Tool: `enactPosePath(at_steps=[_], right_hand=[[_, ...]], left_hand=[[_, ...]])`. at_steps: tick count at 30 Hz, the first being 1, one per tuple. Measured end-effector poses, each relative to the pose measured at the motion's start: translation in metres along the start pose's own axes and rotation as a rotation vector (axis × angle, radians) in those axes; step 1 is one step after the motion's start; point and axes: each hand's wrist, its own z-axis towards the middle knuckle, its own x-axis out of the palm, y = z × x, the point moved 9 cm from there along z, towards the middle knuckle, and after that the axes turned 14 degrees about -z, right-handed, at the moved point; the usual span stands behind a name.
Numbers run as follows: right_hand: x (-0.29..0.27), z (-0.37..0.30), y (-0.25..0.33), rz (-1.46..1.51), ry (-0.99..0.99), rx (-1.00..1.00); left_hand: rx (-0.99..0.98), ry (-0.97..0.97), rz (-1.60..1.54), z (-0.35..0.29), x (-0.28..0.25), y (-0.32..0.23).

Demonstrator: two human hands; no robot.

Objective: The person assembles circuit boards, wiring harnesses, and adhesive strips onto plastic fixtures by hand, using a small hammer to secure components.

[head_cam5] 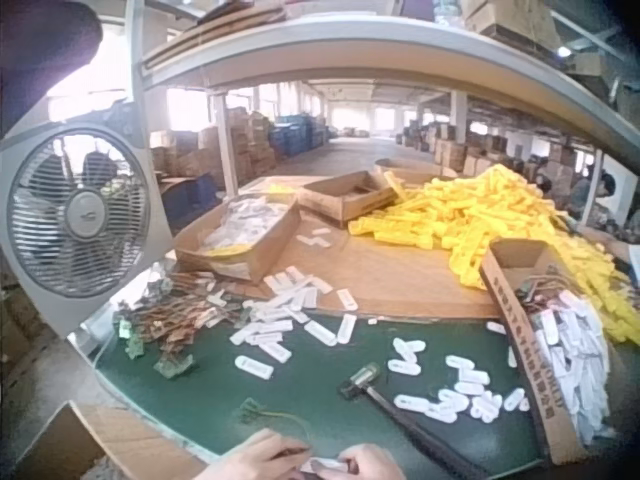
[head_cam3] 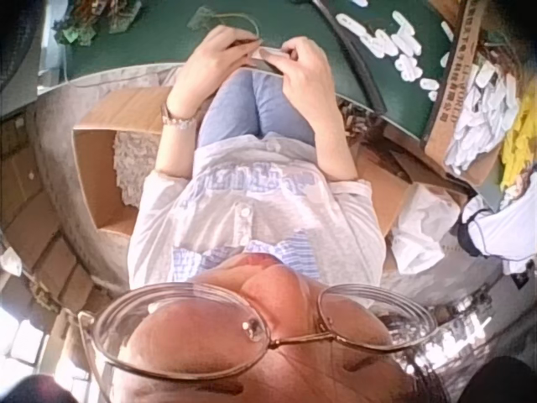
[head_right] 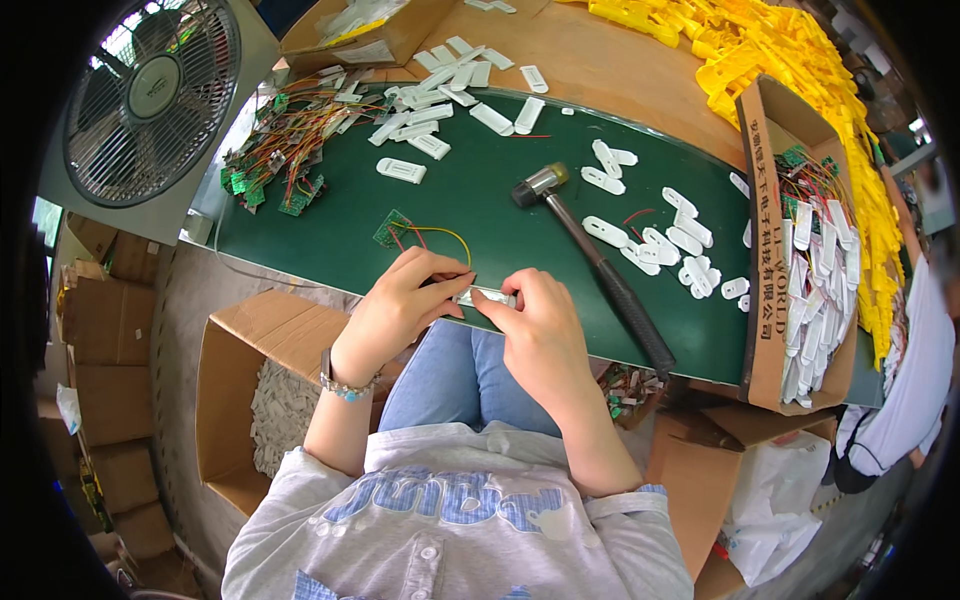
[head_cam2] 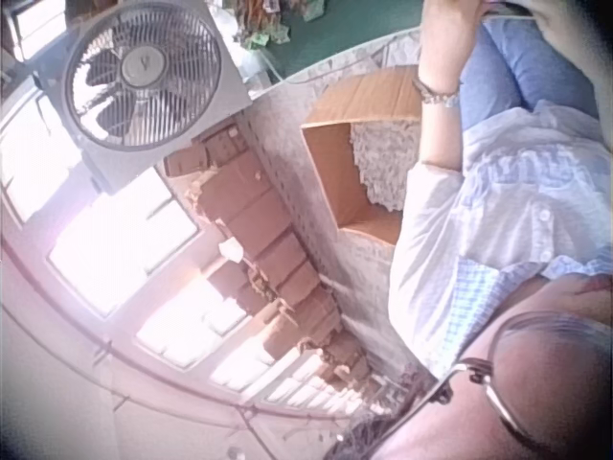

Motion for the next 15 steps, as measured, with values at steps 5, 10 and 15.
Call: enactPosePath(at_steps=[5, 10, 15], right_hand=[[-0.0042, 0.0016, 0.0024, 0.021, -0.012, -0.003], [-0.0034, 0.0024, 0.0015, 0.000, 0.014, -0.035], [-0.0068, 0.0090, 0.0079, -0.094, 0.098, -0.107]], left_hand=[[-0.015, 0.021, -0.008, 0.0017, -0.0030, -0.0033], [0.043, 0.011, -0.013, -0.0023, -0.0012, -0.0029], [0.060, 0.010, 0.024, -0.0026, -0.0012, -0.0037]])
